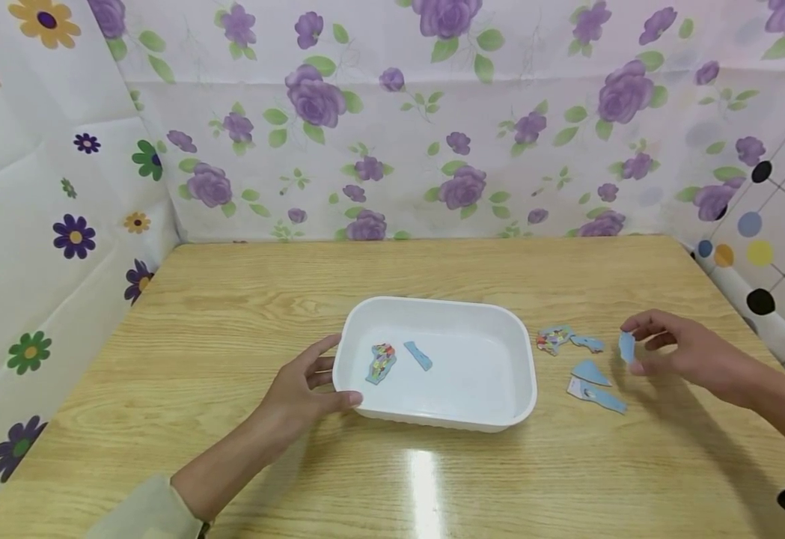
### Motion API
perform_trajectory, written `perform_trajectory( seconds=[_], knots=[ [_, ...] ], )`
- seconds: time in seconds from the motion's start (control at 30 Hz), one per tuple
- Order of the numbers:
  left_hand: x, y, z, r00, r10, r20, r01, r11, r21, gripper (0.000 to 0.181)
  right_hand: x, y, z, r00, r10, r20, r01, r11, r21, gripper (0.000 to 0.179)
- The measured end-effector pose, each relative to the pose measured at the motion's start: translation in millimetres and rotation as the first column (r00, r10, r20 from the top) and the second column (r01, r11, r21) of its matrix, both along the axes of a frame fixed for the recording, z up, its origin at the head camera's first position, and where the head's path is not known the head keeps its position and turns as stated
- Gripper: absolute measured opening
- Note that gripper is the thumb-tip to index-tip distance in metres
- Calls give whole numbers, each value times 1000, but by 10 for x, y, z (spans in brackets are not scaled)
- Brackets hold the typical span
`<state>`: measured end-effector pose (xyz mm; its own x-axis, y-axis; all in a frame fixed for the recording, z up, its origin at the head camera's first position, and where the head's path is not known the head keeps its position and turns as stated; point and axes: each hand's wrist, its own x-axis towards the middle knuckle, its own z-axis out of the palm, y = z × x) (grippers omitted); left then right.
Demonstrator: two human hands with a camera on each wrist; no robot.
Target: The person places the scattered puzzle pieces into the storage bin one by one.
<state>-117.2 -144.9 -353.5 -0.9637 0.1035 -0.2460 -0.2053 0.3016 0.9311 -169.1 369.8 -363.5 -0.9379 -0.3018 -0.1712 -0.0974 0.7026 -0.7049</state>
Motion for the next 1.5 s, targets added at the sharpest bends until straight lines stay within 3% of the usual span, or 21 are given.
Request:
perform_trajectory(
  seconds=[0.3, 1.17, 1.5],
  knots=[
    [-12, 2, -4, 1000, -2, -2, 2, 1000, -10, 85, -51, -58, 69, 1000, -6, -5, 7, 1000, 30, 57],
    [-12, 5, 0, 1000, 0, -7, 0, 1000, -5, 85, -146, -219, 166, 1000, 24, 11, -24, 1000, -13, 54],
    [-12, -1, -1, 1000, -8, -4, 8, 1000, 0, 86, -217, -321, 373, 998, 48, -44, -48, 999, 10, 52]
  ],
)
